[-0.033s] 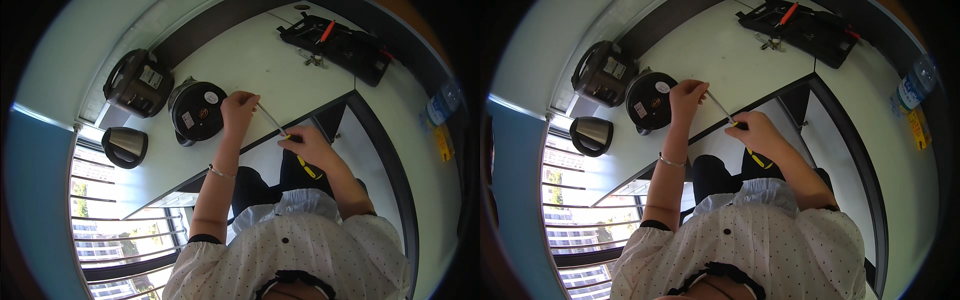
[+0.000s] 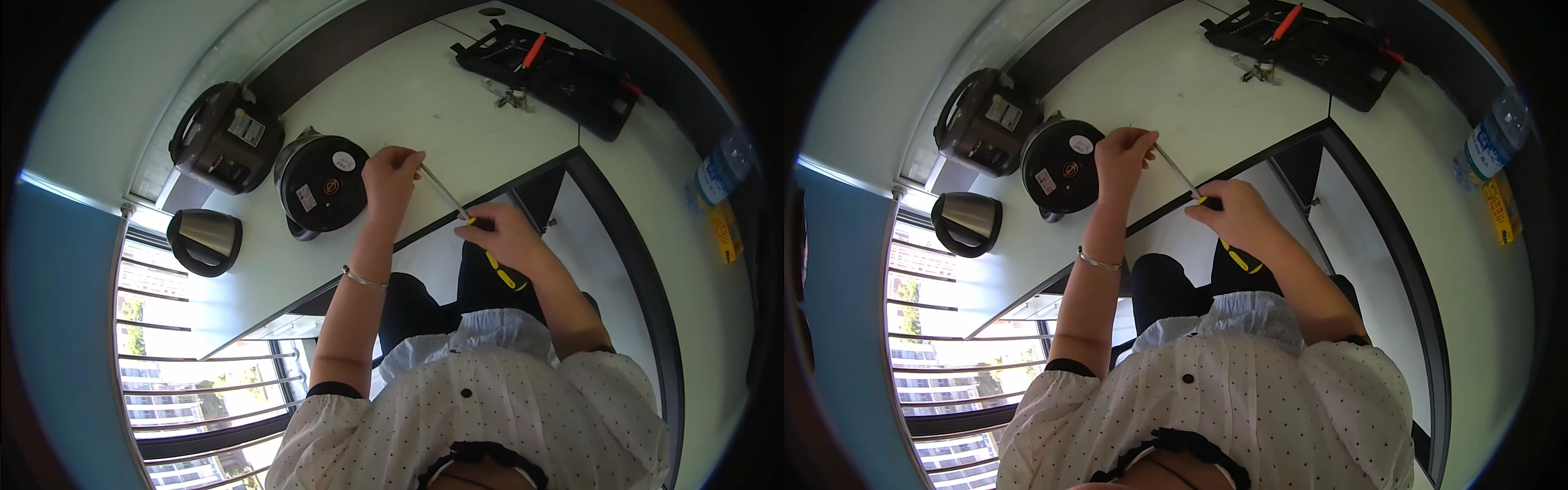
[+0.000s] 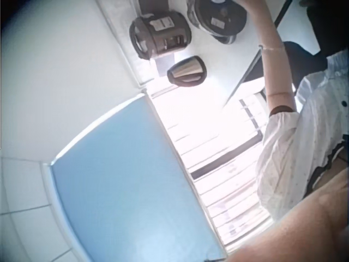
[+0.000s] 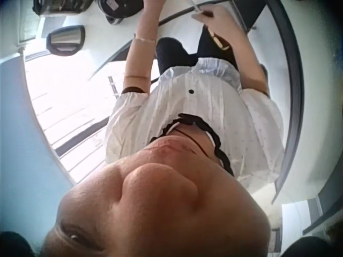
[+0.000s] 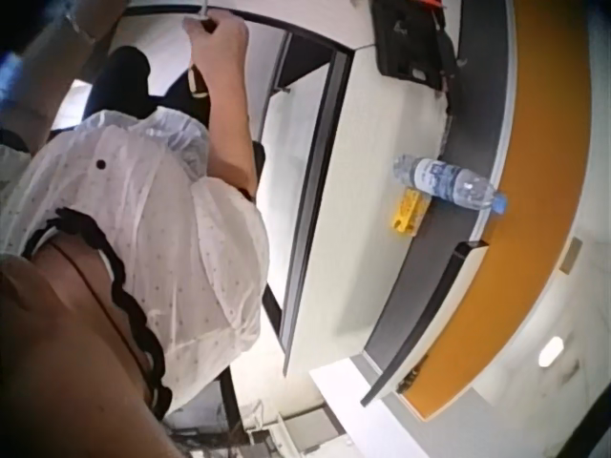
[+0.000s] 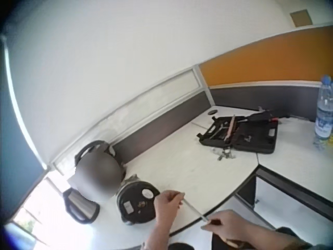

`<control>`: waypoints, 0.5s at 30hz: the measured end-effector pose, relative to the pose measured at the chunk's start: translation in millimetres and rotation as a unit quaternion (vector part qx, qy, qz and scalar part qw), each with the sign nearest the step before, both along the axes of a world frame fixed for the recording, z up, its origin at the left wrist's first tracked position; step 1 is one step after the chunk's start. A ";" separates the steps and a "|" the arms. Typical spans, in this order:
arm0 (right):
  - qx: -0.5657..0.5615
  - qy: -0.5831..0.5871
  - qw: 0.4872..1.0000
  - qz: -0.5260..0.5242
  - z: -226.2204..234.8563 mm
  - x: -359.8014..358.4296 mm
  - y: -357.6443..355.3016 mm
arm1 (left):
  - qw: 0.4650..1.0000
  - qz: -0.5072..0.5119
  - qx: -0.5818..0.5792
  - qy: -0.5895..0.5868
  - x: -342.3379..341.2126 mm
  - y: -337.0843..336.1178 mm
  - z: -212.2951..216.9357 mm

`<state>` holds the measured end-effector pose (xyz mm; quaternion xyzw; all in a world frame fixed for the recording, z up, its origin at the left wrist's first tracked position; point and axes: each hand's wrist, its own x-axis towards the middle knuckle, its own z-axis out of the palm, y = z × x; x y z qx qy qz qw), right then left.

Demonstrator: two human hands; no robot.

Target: The person uses a screwdriver to remove screws from the base of an electric kettle. They then separate the base cover from the kettle body, exposing the internal wiring and heating element.

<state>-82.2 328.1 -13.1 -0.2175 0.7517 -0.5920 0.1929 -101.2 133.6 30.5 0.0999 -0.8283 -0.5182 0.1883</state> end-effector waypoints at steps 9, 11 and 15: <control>-0.006 0.041 0.989 -0.141 -0.1 -28.0 23.4 | 0.991 0.056 -0.119 -0.019 -84.6 -0.4 -31.3; -0.014 0.032 0.989 -0.147 -2.4 -29.7 25.0 | 0.985 0.065 -0.158 -0.027 -100.1 -5.2 -38.9; -0.005 -0.001 0.991 -0.132 2.5 -30.1 26.7 | 0.981 0.066 -0.183 -0.014 -116.3 -5.8 -43.1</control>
